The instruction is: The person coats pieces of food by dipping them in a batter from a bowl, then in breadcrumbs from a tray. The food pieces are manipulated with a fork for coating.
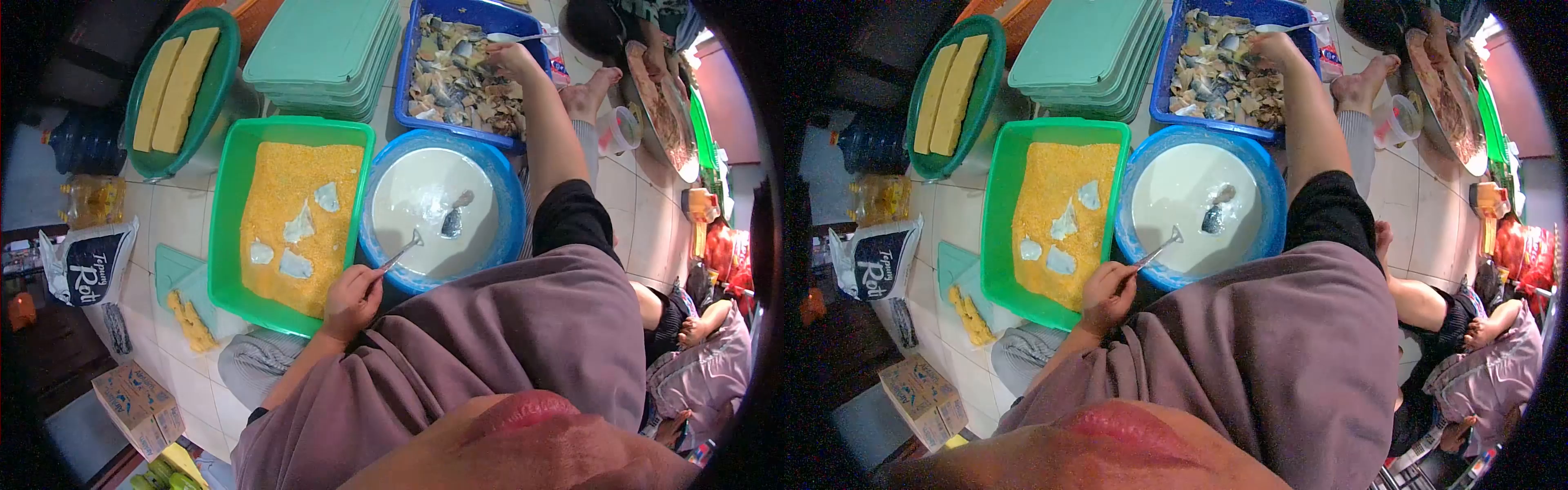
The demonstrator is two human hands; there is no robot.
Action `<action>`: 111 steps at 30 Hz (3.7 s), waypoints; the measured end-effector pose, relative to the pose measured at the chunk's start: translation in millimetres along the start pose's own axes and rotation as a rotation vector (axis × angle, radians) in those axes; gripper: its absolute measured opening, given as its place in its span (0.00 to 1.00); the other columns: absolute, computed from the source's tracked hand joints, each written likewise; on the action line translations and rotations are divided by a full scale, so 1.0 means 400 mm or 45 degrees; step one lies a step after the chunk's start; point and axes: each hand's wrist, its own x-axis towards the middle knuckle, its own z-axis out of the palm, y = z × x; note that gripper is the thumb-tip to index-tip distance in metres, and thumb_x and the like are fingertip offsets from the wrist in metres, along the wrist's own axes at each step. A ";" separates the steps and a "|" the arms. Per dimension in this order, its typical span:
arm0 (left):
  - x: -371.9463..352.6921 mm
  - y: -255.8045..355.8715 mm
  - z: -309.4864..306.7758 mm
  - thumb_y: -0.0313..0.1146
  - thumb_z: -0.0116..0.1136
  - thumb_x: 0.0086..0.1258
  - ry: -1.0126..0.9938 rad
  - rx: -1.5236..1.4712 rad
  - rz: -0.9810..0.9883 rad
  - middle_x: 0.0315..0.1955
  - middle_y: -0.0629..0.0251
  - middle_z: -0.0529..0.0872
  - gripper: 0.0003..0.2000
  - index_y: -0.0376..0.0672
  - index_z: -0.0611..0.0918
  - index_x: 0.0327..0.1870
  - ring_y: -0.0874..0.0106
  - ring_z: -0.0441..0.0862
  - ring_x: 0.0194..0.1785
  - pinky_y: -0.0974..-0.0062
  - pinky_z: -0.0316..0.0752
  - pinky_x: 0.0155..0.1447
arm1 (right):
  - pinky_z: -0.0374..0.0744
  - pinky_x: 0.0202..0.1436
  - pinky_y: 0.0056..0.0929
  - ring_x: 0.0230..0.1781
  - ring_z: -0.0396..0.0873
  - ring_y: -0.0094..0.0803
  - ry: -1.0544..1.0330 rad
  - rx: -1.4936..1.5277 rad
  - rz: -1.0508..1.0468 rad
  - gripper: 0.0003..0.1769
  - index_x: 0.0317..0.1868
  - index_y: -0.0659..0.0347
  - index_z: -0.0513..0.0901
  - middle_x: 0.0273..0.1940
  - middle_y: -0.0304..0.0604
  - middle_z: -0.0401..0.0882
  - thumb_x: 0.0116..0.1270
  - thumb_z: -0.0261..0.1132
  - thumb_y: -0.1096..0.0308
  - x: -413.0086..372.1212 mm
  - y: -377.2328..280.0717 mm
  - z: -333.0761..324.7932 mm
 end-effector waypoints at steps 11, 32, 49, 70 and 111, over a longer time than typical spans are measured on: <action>0.009 -0.007 -0.002 0.20 0.60 0.54 -0.017 0.020 0.020 0.28 0.58 0.80 0.08 0.37 0.81 0.36 0.62 0.79 0.31 0.71 0.75 0.34 | 0.76 0.56 0.31 0.54 0.77 0.44 0.598 -0.799 0.204 0.27 0.48 0.65 0.80 0.53 0.54 0.78 0.52 0.69 0.54 0.239 0.035 0.231; -0.016 -0.011 0.007 0.22 0.60 0.58 0.022 0.006 0.028 0.29 0.59 0.79 0.06 0.38 0.81 0.36 0.61 0.78 0.32 0.69 0.74 0.35 | 0.76 0.36 0.33 0.32 0.79 0.36 -1.062 -1.060 -0.504 0.19 0.40 0.62 0.81 0.31 0.44 0.79 0.44 0.72 0.69 -0.683 -0.155 0.313; -0.002 0.002 -0.006 0.21 0.60 0.57 0.013 -0.025 0.018 0.28 0.60 0.79 0.08 0.38 0.81 0.37 0.65 0.78 0.29 0.73 0.73 0.31 | 0.80 0.44 0.30 0.40 0.82 0.33 -0.174 -0.792 -0.407 0.18 0.45 0.64 0.82 0.41 0.47 0.84 0.53 0.69 0.69 -0.095 -0.057 0.092; -0.002 0.000 -0.008 0.20 0.61 0.56 0.011 -0.056 0.000 0.29 0.59 0.80 0.08 0.38 0.81 0.38 0.63 0.79 0.32 0.71 0.74 0.35 | 0.77 0.53 0.45 0.55 0.75 0.50 0.174 -1.542 -0.360 0.22 0.56 0.45 0.76 0.56 0.51 0.71 0.60 0.61 0.59 -0.113 -0.013 0.249; 0.003 -0.003 -0.006 0.20 0.61 0.55 0.024 -0.037 0.014 0.29 0.58 0.80 0.09 0.38 0.82 0.38 0.62 0.80 0.32 0.72 0.74 0.35 | 0.79 0.37 0.26 0.33 0.80 0.27 -1.181 -0.609 -0.393 0.12 0.44 0.63 0.81 0.36 0.44 0.82 0.58 0.63 0.76 -0.537 -0.172 0.188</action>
